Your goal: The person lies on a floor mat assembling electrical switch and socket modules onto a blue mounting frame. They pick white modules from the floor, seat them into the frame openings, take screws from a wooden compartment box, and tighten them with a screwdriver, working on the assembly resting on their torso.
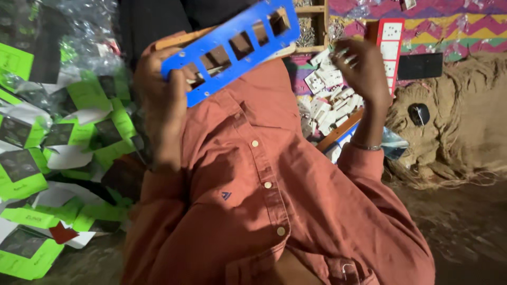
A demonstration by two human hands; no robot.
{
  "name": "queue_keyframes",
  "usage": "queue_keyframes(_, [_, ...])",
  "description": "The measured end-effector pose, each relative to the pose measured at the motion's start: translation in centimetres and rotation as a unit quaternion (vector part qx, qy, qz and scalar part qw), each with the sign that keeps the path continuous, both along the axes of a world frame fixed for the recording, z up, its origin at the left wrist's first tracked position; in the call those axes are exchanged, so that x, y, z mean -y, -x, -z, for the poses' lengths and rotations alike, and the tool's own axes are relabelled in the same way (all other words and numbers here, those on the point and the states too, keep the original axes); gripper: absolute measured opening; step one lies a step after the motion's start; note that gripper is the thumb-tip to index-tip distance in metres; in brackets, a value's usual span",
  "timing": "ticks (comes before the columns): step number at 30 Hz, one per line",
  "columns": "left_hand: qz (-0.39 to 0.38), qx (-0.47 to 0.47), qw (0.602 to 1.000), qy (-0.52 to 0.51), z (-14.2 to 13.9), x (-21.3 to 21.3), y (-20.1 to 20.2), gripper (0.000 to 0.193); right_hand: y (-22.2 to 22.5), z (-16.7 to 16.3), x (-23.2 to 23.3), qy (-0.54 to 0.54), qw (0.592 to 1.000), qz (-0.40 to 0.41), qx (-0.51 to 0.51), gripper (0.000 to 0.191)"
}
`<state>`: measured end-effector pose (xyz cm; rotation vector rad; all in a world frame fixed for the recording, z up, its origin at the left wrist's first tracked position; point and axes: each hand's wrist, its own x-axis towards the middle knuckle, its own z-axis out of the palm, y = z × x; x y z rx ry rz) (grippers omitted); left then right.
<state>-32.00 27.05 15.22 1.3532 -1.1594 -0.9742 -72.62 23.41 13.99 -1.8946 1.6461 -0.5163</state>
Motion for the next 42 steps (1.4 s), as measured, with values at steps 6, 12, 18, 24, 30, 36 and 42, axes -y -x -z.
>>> queue_keyframes(6, [0.152,0.125,0.979,-0.054,-0.5,-1.0,0.8,0.019,1.7,7.7,-2.6,-0.31,0.935,0.008,-0.175,0.043])
queue_keyframes(12, [0.206,-0.017,0.978,0.029,3.8,-0.6,3.4,0.023,0.2,11.7,-4.9,-0.272,0.953,-0.095,-0.094,0.057])
queue_keyframes(18, [0.157,-0.001,0.983,0.096,7.1,-1.3,3.7,0.015,-1.2,12.8,-5.1,-0.268,0.947,-0.121,-0.132,0.062])
queue_keyframes(24, [0.069,-0.092,0.993,0.015,9.1,-1.1,4.4,0.028,2.3,9.7,-4.2,-0.275,0.949,-0.075,-0.136,0.06])
queue_keyframes(30, [0.057,-0.142,0.987,0.06,10.5,0.1,4.0,0.027,1.5,1.6,-4.0,-0.074,0.997,0.029,-0.023,0.042])
queue_keyframes(36, [0.055,-0.121,0.984,0.116,11.5,0.3,4.4,0.023,-7.5,-3.3,-2.9,0.038,0.997,0.015,0.063,0.055])
queue_keyframes(42, [0.008,0.074,0.984,0.16,11.1,-0.1,3.5,0.046,-19.8,-2.7,-1.1,0.206,0.957,-0.171,0.113,0.061])
